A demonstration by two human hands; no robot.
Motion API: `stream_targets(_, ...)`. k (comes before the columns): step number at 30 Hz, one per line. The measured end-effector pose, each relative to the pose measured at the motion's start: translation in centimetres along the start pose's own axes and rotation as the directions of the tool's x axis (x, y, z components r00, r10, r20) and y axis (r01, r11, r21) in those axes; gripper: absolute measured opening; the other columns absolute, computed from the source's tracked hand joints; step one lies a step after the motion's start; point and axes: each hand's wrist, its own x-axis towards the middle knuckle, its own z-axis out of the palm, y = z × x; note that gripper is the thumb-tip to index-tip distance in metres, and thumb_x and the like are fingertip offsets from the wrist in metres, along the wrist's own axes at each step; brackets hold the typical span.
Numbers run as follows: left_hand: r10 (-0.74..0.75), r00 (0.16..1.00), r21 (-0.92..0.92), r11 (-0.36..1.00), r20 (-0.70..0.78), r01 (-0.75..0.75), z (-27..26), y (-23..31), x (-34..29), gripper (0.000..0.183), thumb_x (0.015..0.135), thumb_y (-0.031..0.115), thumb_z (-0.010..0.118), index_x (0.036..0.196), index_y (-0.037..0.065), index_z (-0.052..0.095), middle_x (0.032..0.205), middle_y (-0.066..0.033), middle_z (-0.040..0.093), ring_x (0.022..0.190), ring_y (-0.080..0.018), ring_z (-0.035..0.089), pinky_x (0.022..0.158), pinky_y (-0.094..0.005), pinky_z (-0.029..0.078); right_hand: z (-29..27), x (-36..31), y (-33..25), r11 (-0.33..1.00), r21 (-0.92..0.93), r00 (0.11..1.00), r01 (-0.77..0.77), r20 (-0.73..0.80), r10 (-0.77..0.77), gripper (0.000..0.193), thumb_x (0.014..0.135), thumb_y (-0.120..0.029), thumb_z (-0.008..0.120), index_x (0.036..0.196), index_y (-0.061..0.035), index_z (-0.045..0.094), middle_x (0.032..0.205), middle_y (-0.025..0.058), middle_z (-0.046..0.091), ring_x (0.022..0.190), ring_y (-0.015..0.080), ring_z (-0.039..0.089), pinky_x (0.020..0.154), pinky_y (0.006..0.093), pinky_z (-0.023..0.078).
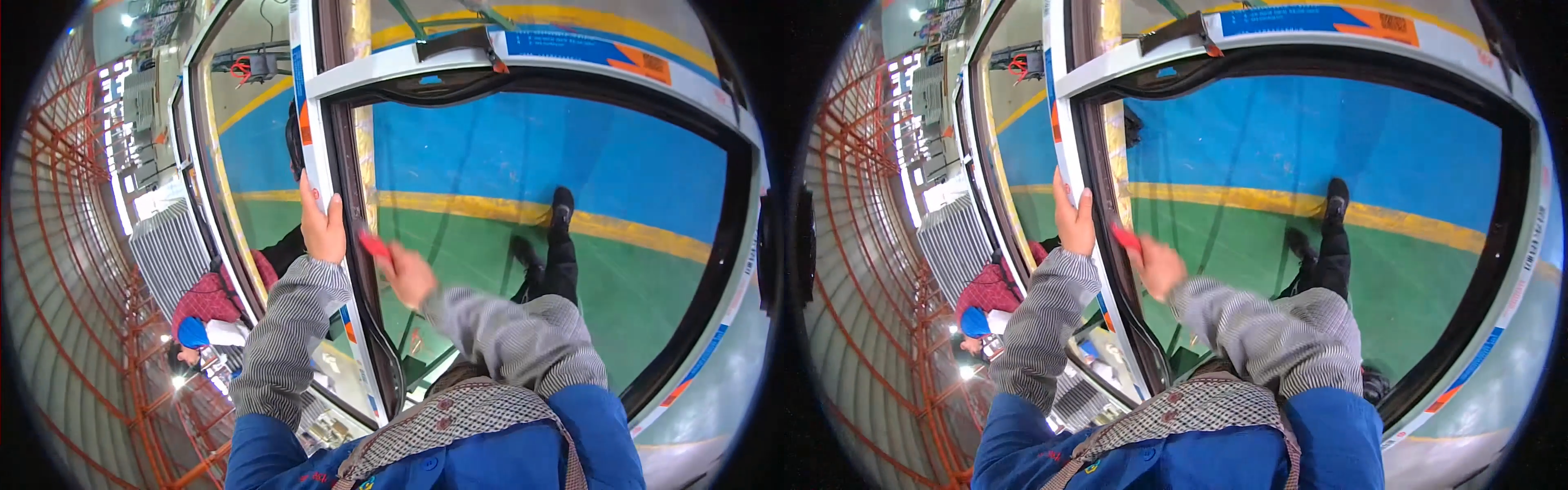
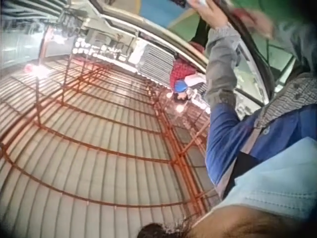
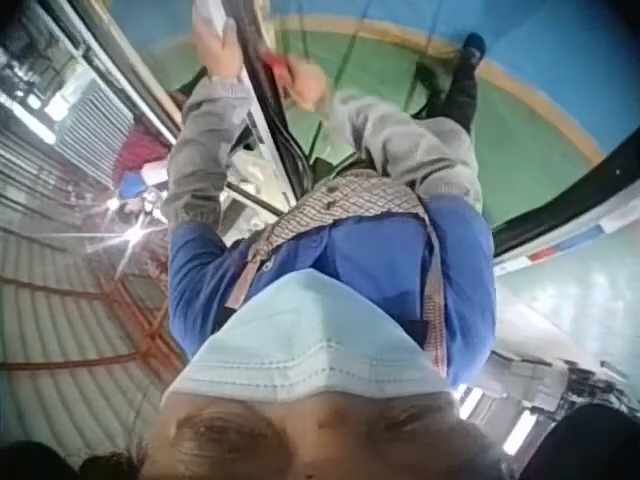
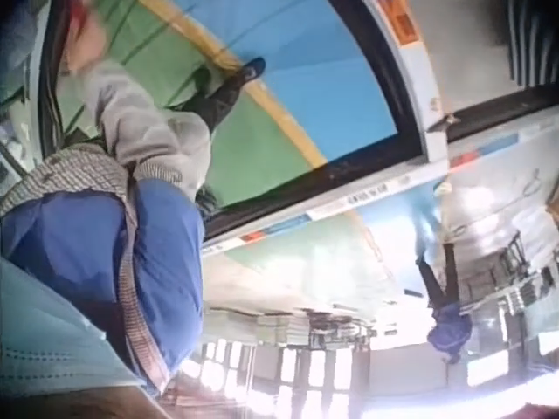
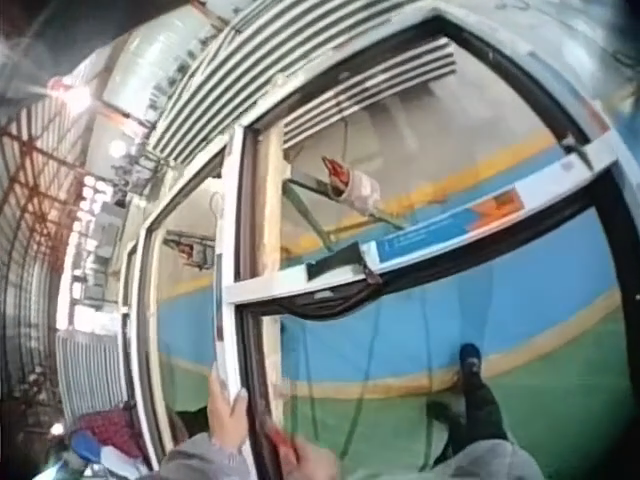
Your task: Installing rubber seals into the grooves of an aluminum window frame using hands and a specialized tool.
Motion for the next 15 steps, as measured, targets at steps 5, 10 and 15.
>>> stream_targets(5,0.066,0.998,-0.007,0.998,0.006,-0.066,1.3,1.0,0.7,0.059,0.091,0.008,0.05,0.142,-0.002,0.022,0.135,-0.0237,0.043,0.124,-0.0313,0.046,0.104,-0.0349,0.033,-4.1,12.9,-4.9,0.992,-0.114,0.896,0.059,-0.432,-0.103,0.032,0.086,-0.039,0.057,0.084,-0.0071,0.059,0.073,0.0188,0.061,0.069,0.0389,0.06,0.058,0.0486,0.045)
stream_targets(10,0.086,0.996,0.041,0.996,-0.004,-0.085,0.3,0.4,0.5,0.059,0.091,0.007,0.049,0.143,-0.001,0.021,0.135,-0.0232,0.043,0.123,-0.0309,0.046,0.103,-0.0349,0.033,-0.9,0.6,0.1,0.998,-0.068,1.0,-0.01,0.026,0.012,0.028,0.089,-0.033,0.053,0.098,-0.0071,0.056,0.076,0.0212,0.062,0.073,0.0404,0.061,0.062,0.0498,0.047)
stream_targets(15,0.106,0.994,-0.036,0.994,0.02,-0.105,0.5,0.1,0.4,0.06,0.091,0.006,0.048,0.143,-0.004,0.019,0.137,-0.0235,0.039,0.124,-0.0307,0.045,0.103,-0.0347,0.033,-4.2,7.5,-3.3,0.987,-0.035,0.98,0.155,-0.123,-0.158,0.031,0.092,-0.032,0.05,0.106,-0.0045,0.053,0.077,0.0224,0.062,0.073,0.0413,0.061,0.062,0.048,0.048)
